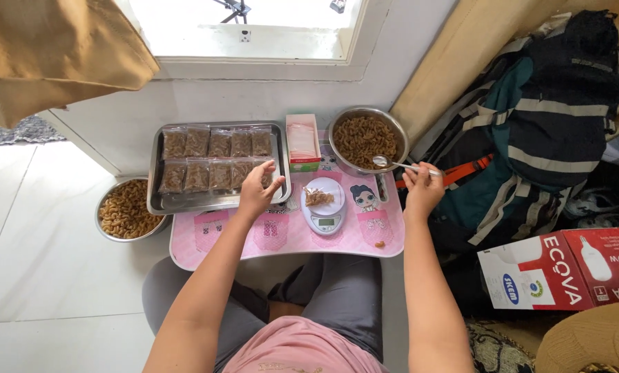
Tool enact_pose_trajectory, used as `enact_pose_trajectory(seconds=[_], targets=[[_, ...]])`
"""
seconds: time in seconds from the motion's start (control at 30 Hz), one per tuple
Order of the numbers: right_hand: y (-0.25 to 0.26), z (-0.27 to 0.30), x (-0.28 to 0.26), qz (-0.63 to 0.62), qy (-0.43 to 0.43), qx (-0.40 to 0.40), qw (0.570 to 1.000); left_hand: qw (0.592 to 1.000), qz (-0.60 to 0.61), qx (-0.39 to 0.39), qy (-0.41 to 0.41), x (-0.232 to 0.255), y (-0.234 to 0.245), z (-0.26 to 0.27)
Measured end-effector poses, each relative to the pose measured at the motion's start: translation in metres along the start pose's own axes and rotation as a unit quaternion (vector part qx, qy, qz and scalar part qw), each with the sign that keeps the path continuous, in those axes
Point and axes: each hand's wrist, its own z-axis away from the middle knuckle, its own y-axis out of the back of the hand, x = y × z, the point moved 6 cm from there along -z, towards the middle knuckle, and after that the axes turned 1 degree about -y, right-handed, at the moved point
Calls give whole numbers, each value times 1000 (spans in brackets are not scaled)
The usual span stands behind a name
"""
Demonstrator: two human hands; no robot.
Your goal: Weighing and bagging dry pet food into small plastic pouches using a spoon and a digital scale.
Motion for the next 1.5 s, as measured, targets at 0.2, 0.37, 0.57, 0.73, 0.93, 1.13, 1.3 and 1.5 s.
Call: enact_pose_trajectory(seconds=[0.2, 0.37, 0.57, 0.73, 0.93, 1.13, 1.3, 1.5], targets=[[-28, -18, 7, 118, 27, -79, 989, 999, 15, -19, -33, 26, -28, -9], [-42, -34, 31, 131, -26, -126, 983, 998, 1, -43, -52, 21, -57, -21], [-31, -54, 60, 11, -126, -89, 988, 994, -5, -96, -60, 39, -73, -27], [-27, -64, 71, -44, -169, -75, 982, 985, -23, -141, -102, 61, -91, -23], [-39, -55, 46, -18, -110, -66, 992, 966, -66, -183, -169, 78, -111, -13], [-67, -50, 56, 171, -46, -145, 973, 952, -116, -230, -163, 74, -125, -11], [-56, -54, 68, 53, -119, -82, 988, 939, -158, -277, -126, 66, -132, -9], [-38, -54, 56, 17, -152, -64, 986, 917, -243, -280, -149, 63, -144, -5]])
